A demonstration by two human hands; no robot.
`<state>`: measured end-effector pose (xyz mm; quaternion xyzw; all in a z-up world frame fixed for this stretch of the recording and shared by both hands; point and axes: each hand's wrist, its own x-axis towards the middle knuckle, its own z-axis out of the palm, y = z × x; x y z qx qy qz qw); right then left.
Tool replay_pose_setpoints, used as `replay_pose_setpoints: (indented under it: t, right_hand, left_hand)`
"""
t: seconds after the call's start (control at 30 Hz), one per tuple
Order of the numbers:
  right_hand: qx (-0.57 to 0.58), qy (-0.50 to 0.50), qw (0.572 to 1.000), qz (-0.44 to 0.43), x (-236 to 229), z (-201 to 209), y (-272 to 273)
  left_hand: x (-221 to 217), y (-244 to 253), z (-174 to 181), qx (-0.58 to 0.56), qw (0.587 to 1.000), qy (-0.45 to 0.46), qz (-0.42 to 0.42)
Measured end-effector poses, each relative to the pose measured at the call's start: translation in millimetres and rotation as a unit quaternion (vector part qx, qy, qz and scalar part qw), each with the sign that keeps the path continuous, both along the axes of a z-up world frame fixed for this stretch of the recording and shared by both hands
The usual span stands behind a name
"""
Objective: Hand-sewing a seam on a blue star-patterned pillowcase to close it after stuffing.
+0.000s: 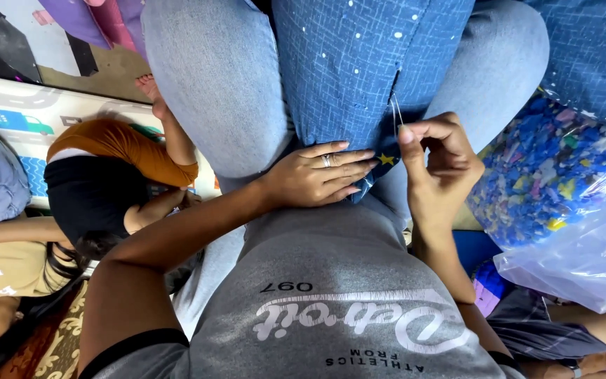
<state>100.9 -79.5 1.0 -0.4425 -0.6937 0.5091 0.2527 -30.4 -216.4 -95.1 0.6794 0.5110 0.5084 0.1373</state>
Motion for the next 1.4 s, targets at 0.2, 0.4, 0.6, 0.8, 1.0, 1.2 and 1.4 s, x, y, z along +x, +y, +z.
replay_pose_setpoints:
  t: [0.2, 0.4, 0.6, 0.8, 1.0, 1.2, 1.4]
  right_hand:
    - [-0.029, 0.010, 0.999, -0.024, 0.4, -3.8, -12.8]
    - [-0.020, 0.006, 0.999, -0.029, 4.6, -8.5, -18.1]
    - [-0.016, 0.006, 0.999, -0.033, 6.2, -10.2, -19.0]
    - [-0.024, 0.008, 0.999, -0.027, 9.2, -10.7, -18.9]
    - [-0.027, 0.010, 0.999, -0.030, 10.0, -12.9, -19.0]
    - [-0.026, 0.011, 0.999, -0.029, 7.4, -12.0, -18.3]
    - [-0.027, 0.007, 0.999, -0.032, 4.6, -11.9, -19.5]
  left_hand:
    - [-1.7, 0.7, 1.4, -0.007, 1.000, 0.008, 0.000]
    - [-0.3, 1.0, 0.7, -0.010, 1.000, 0.010, 0.004]
    - [-1.8, 2.2, 2.7, -0.011, 1.000, 0.008, 0.001]
    - [-1.6, 1.8, 2.1, -0.014, 1.000, 0.003, 0.000]
    - [-2.2, 2.1, 2.1, -0.012, 1.000, 0.009, -0.001]
    - [-1.0, 2.4, 2.2, -0.013, 1.000, 0.012, 0.000]
    - [-1.1, 1.7, 1.7, -0.013, 1.000, 0.005, 0.000]
